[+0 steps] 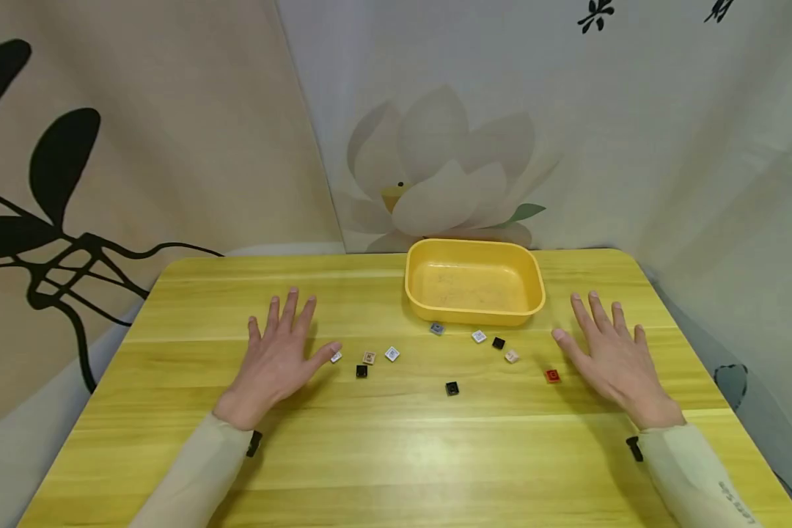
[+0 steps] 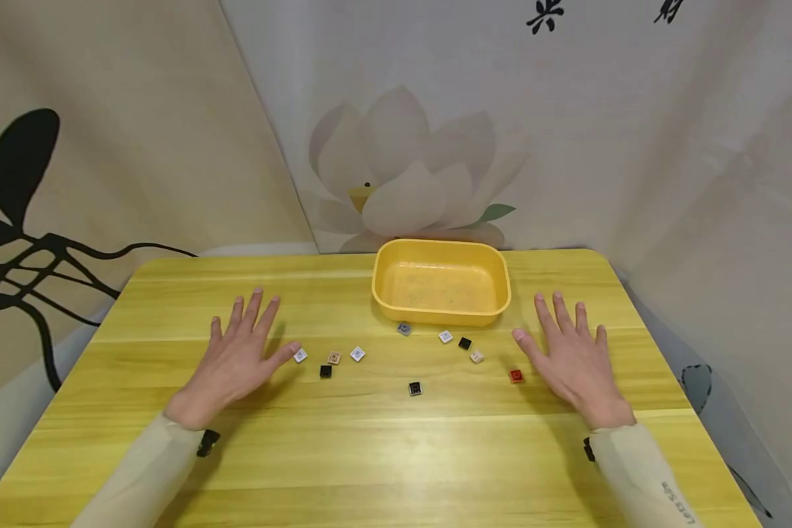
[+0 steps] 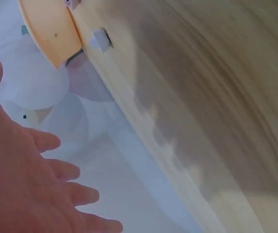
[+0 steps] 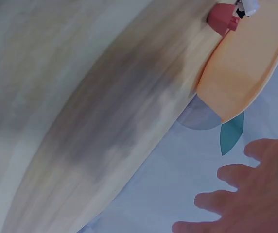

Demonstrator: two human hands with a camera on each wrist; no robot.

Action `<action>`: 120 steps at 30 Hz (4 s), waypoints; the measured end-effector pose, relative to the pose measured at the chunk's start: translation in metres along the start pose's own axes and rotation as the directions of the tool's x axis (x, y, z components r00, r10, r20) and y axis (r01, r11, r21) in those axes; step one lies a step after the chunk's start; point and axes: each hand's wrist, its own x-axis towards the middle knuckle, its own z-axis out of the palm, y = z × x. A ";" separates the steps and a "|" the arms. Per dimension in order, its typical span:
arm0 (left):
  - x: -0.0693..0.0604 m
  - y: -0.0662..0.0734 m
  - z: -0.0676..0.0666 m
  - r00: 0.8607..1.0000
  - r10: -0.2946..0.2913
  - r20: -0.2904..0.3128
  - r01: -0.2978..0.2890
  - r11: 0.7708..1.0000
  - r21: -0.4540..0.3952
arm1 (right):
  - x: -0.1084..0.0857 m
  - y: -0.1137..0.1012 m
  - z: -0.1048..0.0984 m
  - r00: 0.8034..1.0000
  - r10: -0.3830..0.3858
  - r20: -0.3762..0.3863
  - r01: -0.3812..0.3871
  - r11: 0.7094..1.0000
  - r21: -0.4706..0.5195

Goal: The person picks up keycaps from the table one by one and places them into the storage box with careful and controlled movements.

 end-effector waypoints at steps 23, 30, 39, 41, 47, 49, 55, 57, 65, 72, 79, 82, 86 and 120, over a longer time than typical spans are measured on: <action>0.106 0.119 0.015 0.985 0.165 0.044 -0.162 0.985 -0.062 | -0.019 -0.023 0.006 0.998 -0.047 0.042 0.047 0.999 0.003; 0.125 0.134 0.025 0.988 0.120 0.096 -0.117 0.992 -0.042 | -0.028 -0.028 0.014 0.995 -0.067 0.067 0.068 0.998 -0.012; 0.131 0.134 0.034 0.993 0.069 0.094 -0.066 0.997 -0.034 | -0.036 -0.032 0.019 0.992 -0.079 0.096 0.083 0.996 -0.032; 0.131 0.133 0.037 0.993 0.071 0.096 -0.069 0.997 -0.024 | -0.037 -0.032 0.019 0.992 -0.084 0.091 0.088 0.995 -0.038; 0.131 0.130 0.040 0.993 0.072 0.098 -0.072 0.997 -0.007 | -0.038 -0.029 0.021 0.987 -0.161 0.021 0.162 0.985 -0.062; 0.131 0.130 0.041 0.993 0.071 0.095 -0.071 0.997 -0.004 | -0.038 -0.029 0.022 0.983 -0.185 -0.006 0.184 0.980 -0.069; 0.131 0.128 0.043 0.994 0.065 0.091 -0.065 0.998 -0.003 | -0.038 -0.028 0.025 0.977 -0.211 -0.039 0.208 0.976 -0.066; 0.131 0.127 0.043 0.994 0.065 0.093 -0.065 0.998 -0.004 | -0.038 -0.027 0.026 0.976 -0.212 -0.048 0.209 0.976 -0.060; 0.128 0.124 0.041 0.993 0.064 0.104 -0.065 0.998 0.009 | -0.036 -0.028 0.025 0.974 -0.202 -0.104 0.199 0.979 -0.040; 0.124 0.119 0.041 0.994 0.059 0.086 -0.060 0.998 0.007 | -0.029 -0.035 0.014 0.926 -0.249 -0.283 0.248 0.968 -0.040; 0.119 0.116 0.041 0.996 0.057 0.072 -0.057 0.998 0.010 | -0.012 -0.050 0.003 0.872 -0.255 -0.417 0.282 0.959 0.003; 0.118 0.115 0.040 0.995 0.061 0.073 -0.061 0.998 -0.013 | 0.000 -0.059 -0.002 0.875 -0.234 -0.423 0.275 0.961 0.037; 0.116 0.110 0.038 0.997 0.067 0.037 -0.064 0.996 -0.067 | 0.025 -0.071 -0.006 0.892 -0.224 -0.392 0.273 0.959 0.074; 0.104 0.084 0.022 0.991 0.029 -0.131 -0.098 0.820 -0.563 | 0.082 -0.054 0.005 0.945 -0.004 -0.327 0.072 0.978 0.196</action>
